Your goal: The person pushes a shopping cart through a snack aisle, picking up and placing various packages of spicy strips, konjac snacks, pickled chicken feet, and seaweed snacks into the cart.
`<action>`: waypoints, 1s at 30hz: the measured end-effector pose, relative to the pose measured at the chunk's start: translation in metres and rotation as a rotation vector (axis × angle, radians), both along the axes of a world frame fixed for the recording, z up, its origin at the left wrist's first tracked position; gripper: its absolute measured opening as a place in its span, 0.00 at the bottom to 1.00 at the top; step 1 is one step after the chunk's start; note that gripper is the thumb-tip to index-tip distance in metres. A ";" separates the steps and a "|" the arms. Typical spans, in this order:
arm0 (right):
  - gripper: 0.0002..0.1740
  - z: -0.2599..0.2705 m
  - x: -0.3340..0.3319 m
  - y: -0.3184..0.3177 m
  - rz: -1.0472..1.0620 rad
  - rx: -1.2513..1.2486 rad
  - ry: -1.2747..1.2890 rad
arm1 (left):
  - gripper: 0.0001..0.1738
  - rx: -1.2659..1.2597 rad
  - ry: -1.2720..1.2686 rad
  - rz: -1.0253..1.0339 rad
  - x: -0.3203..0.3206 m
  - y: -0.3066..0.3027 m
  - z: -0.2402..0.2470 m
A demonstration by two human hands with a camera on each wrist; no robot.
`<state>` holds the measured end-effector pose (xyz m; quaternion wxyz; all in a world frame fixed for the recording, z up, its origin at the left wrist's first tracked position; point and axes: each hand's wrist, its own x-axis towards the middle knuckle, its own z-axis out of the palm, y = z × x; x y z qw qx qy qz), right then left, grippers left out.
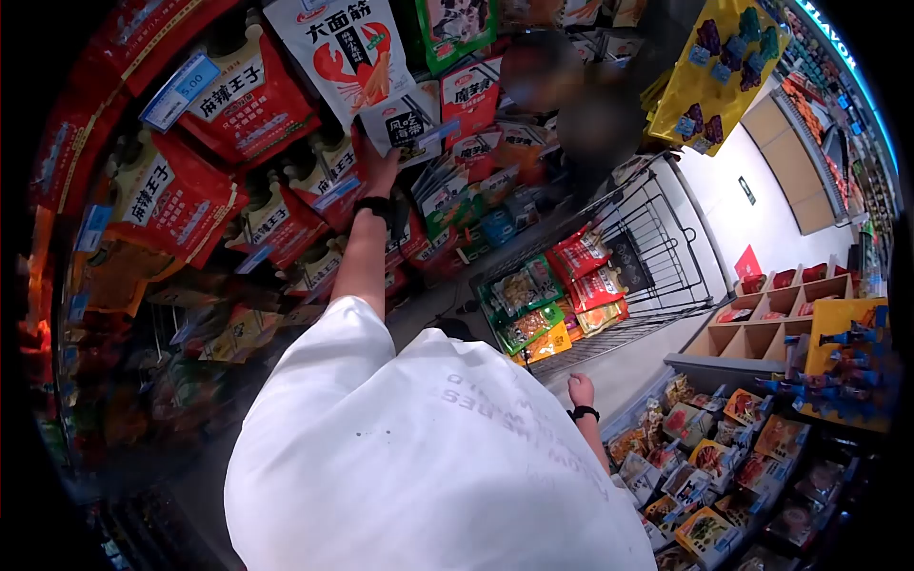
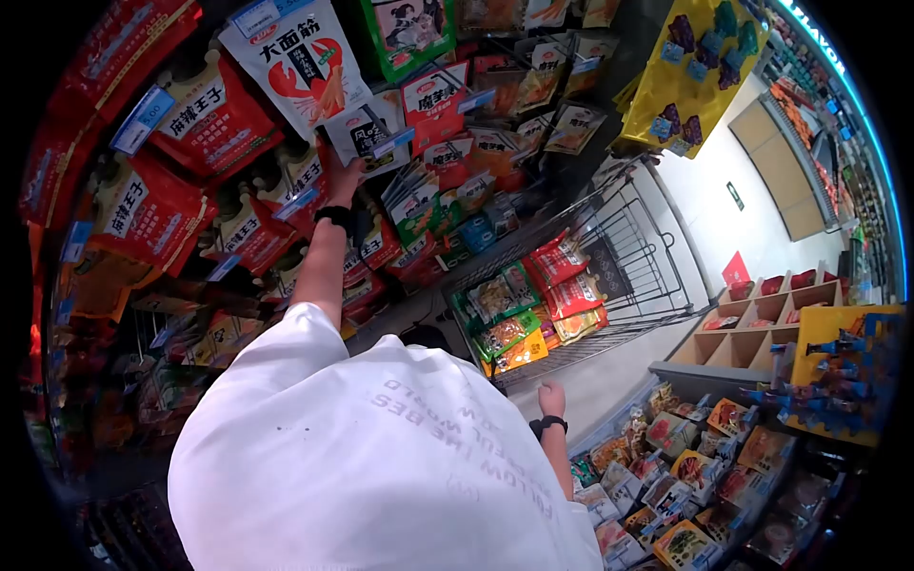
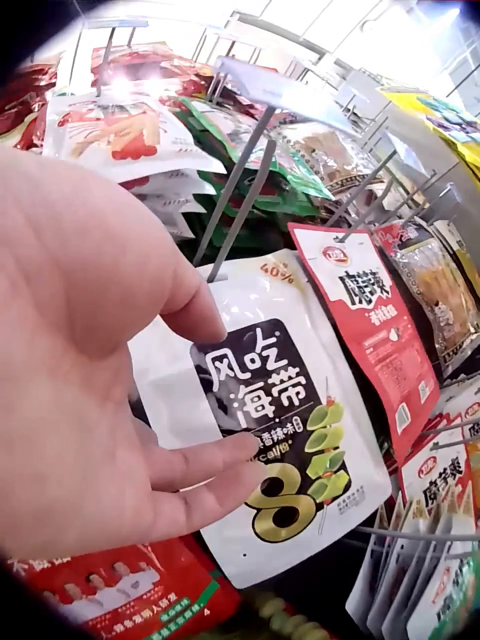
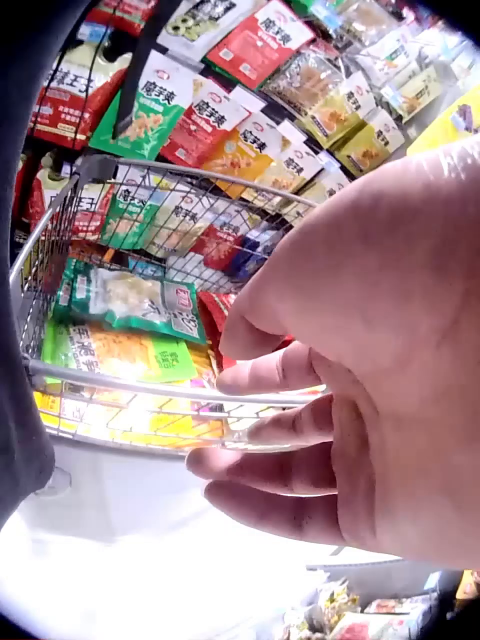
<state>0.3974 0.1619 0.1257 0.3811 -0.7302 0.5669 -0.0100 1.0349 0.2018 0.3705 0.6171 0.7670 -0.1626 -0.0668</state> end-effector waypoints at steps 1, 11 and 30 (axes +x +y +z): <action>0.16 -0.005 -0.006 0.004 -0.004 -0.012 0.011 | 0.37 -0.012 0.011 -0.004 0.018 -0.001 -0.018; 0.18 -0.020 0.021 0.084 -0.103 0.391 0.000 | 0.20 0.438 -0.288 -0.142 0.022 0.012 -0.040; 0.23 0.181 0.307 -0.001 -0.281 0.530 -0.733 | 0.21 -0.120 0.577 -0.793 -0.086 0.065 -0.053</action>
